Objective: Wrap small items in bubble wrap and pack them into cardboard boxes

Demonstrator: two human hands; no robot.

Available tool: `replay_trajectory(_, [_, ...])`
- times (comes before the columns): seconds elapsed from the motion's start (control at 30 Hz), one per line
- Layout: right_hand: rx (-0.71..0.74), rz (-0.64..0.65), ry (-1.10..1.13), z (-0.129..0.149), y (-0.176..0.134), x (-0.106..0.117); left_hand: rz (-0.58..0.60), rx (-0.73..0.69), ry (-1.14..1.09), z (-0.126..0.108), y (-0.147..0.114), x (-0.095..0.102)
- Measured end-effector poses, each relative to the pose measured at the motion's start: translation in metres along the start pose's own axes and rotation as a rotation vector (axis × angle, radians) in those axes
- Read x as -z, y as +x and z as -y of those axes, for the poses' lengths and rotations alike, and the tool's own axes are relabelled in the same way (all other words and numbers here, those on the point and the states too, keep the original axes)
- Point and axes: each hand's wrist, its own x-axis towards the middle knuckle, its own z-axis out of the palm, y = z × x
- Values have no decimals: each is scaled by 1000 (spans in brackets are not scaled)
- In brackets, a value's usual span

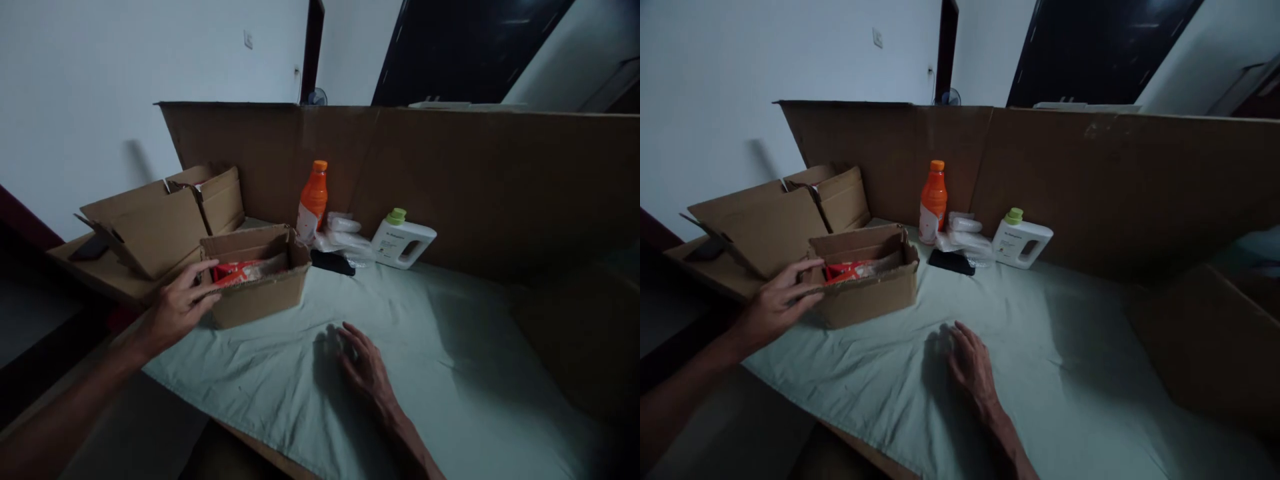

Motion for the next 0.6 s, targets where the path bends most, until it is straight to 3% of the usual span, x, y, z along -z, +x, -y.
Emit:
replay_trajectory(0.1, [-49, -15, 131, 15, 0, 15, -136, 51, -45, -17, -47, 9])
replay_trajectory(0.17, [-51, 20, 228, 29, 1, 21, -295, 220, -146, -16, -72, 4])
replay_trajectory(0.23, [-55, 82, 321, 40, 5, 20, -354, 421, -296, -8, -89, -8])
replay_trajectory(0.3, [-67, 160, 393, 50, 13, 13, -259, 574, -425, 2, -97, -23])
replay_trajectory(0.43, [-22, 258, 483, 68, 33, -5, 87, 750, -549, 10, -87, -50])
replay_trajectory(0.6, [-44, 127, 464, 77, 37, 2, 119, 688, -613, -6, -60, -82])
